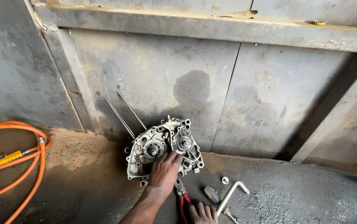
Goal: The person uses a socket wrench to loosen bolts on a disassembled engine block resting on the floor. They then use pliers to remove a small metal clip from the engine casing. The person continues to manipulate internal components with their hands.
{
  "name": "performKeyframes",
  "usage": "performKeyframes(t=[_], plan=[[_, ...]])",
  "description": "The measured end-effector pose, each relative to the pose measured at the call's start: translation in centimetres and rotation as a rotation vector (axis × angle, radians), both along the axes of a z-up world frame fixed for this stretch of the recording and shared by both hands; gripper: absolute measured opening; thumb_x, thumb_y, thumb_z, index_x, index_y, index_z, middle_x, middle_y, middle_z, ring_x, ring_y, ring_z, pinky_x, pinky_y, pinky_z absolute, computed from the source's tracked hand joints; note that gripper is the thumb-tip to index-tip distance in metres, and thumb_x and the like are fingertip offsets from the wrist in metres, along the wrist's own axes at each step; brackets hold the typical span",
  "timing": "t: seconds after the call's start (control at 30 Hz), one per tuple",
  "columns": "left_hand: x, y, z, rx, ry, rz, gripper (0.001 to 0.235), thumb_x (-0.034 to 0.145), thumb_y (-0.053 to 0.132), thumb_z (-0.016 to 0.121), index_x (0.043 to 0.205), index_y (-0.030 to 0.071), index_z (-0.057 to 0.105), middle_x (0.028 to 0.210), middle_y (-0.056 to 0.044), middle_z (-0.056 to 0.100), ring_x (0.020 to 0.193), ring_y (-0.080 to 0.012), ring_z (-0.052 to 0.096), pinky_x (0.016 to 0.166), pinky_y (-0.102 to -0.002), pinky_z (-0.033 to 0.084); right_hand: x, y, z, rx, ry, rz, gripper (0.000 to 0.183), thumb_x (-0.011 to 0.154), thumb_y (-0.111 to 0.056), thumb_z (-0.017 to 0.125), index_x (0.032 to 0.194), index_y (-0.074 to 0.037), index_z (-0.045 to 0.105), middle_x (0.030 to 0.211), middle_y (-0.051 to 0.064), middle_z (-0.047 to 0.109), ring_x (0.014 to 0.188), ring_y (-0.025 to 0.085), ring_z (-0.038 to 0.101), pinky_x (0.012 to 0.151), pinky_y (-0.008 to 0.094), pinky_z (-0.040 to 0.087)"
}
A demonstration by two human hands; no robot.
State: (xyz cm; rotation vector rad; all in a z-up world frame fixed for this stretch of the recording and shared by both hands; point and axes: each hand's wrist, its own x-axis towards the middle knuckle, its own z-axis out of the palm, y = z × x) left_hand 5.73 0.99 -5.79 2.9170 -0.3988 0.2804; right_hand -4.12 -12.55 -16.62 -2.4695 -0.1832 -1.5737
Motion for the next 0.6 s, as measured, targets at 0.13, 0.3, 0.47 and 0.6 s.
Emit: performKeyframes(t=[0.13, 0.3, 0.47, 0.6], plan=[[0.3, 0.2, -0.1, 0.035, -0.031, -0.036, 0.070, 0.078, -0.013, 0.079, 0.141, 0.008, 0.056, 0.152, -0.015, 0.048, 0.126, -0.0364, 0.057, 0.101, -0.054, 0.055, -0.5, 1.0, 3.0, 0.064, -0.114, -0.028, 0.022, 0.080, -0.037, 0.080, 0.067, -0.027, 0.065, 0.067, -0.003, 0.056, 0.056, 0.018, 0.056, 0.071, 0.032, 0.048], [-1.8, -0.7, 1.2, -0.365, -0.101, 0.118, 0.023, 0.094, 0.005, 0.069, 0.117, 0.009, 0.069, 0.118, -0.008, 0.070, 0.103, -0.0259, 0.070, 0.093, -0.039, 0.059, 1.5, -1.5, -4.3, -0.093, 0.064, 0.034, 0.014, 0.089, -0.035, 0.055, 0.087, -0.030, 0.068, 0.096, -0.007, 0.067, 0.075, 0.019, 0.062, 0.080, 0.034, 0.047], [-2.6, -3.0, 1.0, -0.544, -0.164, 0.366, 0.012, 0.090, 0.014, 0.074, 0.101, 0.015, 0.074, 0.110, -0.002, 0.073, 0.104, -0.0204, 0.069, 0.089, -0.034, 0.060, 0.7, -1.7, -4.3, -0.082, 0.151, 0.046, 0.018, 0.088, -0.039, 0.056, 0.096, -0.033, 0.071, 0.098, -0.006, 0.068, 0.081, 0.017, 0.065, 0.084, 0.035, 0.048], [-2.7, -3.8, 1.0, -0.517, -0.178, 0.436, 0.016, 0.089, 0.018, 0.076, 0.104, 0.013, 0.075, 0.108, -0.003, 0.072, 0.100, -0.0203, 0.070, 0.088, -0.035, 0.060, 0.8, -1.6, -4.1, -0.074, 0.142, 0.063, 0.024, 0.088, -0.043, 0.051, 0.095, -0.030, 0.071, 0.099, -0.004, 0.068, 0.081, 0.019, 0.065, 0.082, 0.036, 0.047]])
